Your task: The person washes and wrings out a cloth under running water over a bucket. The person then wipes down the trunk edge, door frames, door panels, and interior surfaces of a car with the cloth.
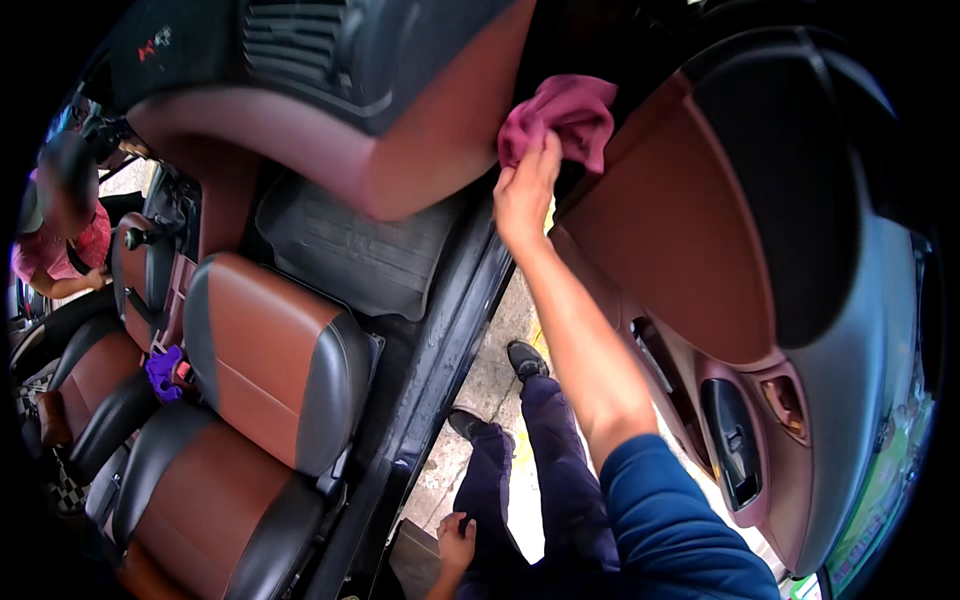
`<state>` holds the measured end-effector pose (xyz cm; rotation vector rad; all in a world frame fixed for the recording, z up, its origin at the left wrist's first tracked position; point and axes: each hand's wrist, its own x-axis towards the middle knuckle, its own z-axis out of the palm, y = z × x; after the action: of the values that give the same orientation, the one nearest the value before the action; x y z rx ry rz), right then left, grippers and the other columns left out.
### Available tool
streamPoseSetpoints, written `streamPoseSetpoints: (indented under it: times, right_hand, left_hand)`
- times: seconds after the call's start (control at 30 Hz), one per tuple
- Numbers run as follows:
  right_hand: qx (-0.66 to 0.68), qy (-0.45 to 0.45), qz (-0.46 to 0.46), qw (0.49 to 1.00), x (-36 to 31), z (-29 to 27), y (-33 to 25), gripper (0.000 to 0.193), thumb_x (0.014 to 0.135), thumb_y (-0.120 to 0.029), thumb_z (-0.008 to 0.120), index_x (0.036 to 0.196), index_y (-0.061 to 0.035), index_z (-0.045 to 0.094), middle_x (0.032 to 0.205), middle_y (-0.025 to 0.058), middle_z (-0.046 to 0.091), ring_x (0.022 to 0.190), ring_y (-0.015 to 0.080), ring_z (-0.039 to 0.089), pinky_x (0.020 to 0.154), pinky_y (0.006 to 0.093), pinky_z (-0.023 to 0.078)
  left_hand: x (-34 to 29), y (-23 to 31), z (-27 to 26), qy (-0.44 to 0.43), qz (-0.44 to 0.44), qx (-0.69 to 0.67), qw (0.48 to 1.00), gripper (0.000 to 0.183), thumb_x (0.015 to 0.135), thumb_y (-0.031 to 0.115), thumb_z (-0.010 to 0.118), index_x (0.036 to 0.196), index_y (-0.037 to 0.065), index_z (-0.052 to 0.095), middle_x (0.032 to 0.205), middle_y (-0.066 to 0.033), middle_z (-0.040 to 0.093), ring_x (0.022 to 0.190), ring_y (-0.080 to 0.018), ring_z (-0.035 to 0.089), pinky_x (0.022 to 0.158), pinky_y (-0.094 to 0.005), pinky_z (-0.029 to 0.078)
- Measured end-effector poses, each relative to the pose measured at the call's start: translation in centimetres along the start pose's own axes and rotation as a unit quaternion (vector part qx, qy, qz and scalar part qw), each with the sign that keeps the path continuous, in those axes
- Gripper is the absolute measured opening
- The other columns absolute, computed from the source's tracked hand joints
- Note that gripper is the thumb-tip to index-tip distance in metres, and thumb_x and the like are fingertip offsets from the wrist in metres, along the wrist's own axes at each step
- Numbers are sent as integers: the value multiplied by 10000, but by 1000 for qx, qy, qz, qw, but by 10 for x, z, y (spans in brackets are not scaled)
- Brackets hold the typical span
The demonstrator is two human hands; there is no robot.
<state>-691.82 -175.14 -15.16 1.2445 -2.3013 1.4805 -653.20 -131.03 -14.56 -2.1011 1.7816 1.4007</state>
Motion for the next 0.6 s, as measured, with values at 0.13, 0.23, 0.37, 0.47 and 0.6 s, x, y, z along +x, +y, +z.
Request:
streamPoseSetpoints:
  times: [0.13, 0.23, 0.37, 0.47, 0.6]
  right_hand:
    - [26, -156, 325, 932, -89, 32, 70, 491, 781, 11, 495, 1271, -14, 483, 1268, 194, 468, 1156, 362, 493, 980, 388, 402]
    - [68, -83, 159, 981, -105, 28, 72, 525, 788, 23, 469, 1309, -24, 432, 1293, 216, 442, 1179, 373, 465, 1016, 396, 369]
    - [-40, -73, 15, 996, -70, 63, 107, 553, 788, 2, 505, 1328, -29, 389, 1310, 242, 422, 1204, 416, 412, 1012, 421, 354]
    - [-103, -277, 127, 947, -106, 90, 165, 433, 751, -23, 559, 1177, -62, 496, 1243, 263, 444, 1120, 443, 451, 946, 449, 393]
    - [-114, -337, 18, 934, -252, 82, 80, 418, 728, -21, 549, 1141, -45, 494, 1195, 295, 388, 1083, 466, 411, 900, 527, 380]
  left_hand:
    - [6, -63, 28, -27, -46, 72, 996, 437, 776, 275, 678, 1129, 50, 551, 1202, -196, 516, 1132, -382, 453, 949, -466, 379]
    - [8, -89, 41, -15, -60, 83, 995, 486, 770, 311, 681, 1158, 54, 542, 1215, -197, 499, 1139, -395, 436, 949, -478, 383]
    - [18, -75, 71, -8, -85, 68, 994, 527, 778, 364, 661, 1191, 61, 534, 1222, -204, 487, 1141, -398, 430, 940, -493, 389]
    - [20, -62, 81, -18, -96, 65, 993, 532, 782, 384, 646, 1190, 61, 538, 1233, -205, 483, 1135, -399, 439, 935, -498, 391]
    - [8, -70, 75, -11, -130, 93, 987, 515, 781, 381, 630, 1175, 59, 549, 1250, -202, 481, 1127, -400, 450, 935, -501, 389]
